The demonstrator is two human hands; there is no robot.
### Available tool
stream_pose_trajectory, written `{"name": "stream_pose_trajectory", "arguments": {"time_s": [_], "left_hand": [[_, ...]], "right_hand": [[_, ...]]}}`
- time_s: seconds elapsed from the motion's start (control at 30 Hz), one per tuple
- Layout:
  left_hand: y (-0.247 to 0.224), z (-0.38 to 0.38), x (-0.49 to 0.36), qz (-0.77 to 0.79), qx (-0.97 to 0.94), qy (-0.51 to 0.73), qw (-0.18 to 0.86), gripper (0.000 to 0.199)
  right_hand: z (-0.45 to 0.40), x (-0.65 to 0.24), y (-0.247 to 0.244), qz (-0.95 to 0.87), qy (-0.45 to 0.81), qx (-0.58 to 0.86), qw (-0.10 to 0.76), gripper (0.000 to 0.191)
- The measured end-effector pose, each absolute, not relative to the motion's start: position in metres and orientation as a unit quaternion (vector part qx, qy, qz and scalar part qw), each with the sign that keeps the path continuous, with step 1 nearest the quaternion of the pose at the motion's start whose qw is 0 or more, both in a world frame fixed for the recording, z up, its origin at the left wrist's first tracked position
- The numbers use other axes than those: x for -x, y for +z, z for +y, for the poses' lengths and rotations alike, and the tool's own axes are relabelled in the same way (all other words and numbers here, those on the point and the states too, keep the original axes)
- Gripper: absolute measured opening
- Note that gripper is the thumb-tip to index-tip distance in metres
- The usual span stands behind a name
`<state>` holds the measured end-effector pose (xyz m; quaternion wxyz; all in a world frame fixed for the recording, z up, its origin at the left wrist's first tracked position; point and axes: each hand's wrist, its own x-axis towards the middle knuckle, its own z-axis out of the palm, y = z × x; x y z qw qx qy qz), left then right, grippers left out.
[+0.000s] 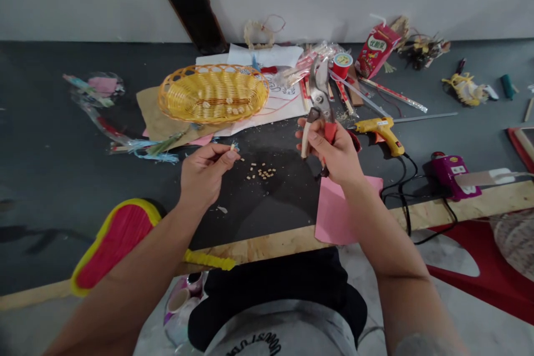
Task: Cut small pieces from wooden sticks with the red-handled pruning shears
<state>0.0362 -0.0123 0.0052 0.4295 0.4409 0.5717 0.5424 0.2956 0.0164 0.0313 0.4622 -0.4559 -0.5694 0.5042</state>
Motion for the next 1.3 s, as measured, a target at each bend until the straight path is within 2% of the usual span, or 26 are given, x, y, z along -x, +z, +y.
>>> {"name": "stream_pose_trajectory", "arguments": {"time_s": [0.07, 0.17, 0.27, 0.43, 0.67, 1.3], "left_hand": [[0.006, -0.013, -0.037, 0.567, -0.44, 0.546, 0.432, 0.033], [0.008, -0.015, -0.038, 0.563, -0.438, 0.554, 0.43, 0.038], [0.007, -0.017, -0.037, 0.548, -0.441, 0.565, 0.432, 0.036], [0.003, -0.019, -0.035, 0.533, -0.431, 0.579, 0.442, 0.034], [0.005, -0.019, -0.038, 0.527, -0.42, 0.575, 0.464, 0.037], [0.001, -0.02, -0.035, 0.497, -0.466, 0.572, 0.458, 0.013]], "right_hand": [[0.014, -0.295, 0.032, -0.608, 0.475, 0.457, 0.442, 0.033], [0.009, -0.293, 0.033, -0.722, 0.319, 0.482, 0.381, 0.024], [0.005, -0.288, 0.03, -0.823, 0.151, 0.468, 0.285, 0.024], [-0.002, -0.277, 0.018, -0.886, 0.022, 0.415, 0.206, 0.026], [-0.013, -0.268, 0.019, -0.9, -0.004, 0.397, 0.178, 0.025], [-0.017, -0.262, 0.02, -0.901, 0.028, 0.384, 0.197, 0.02]]}}
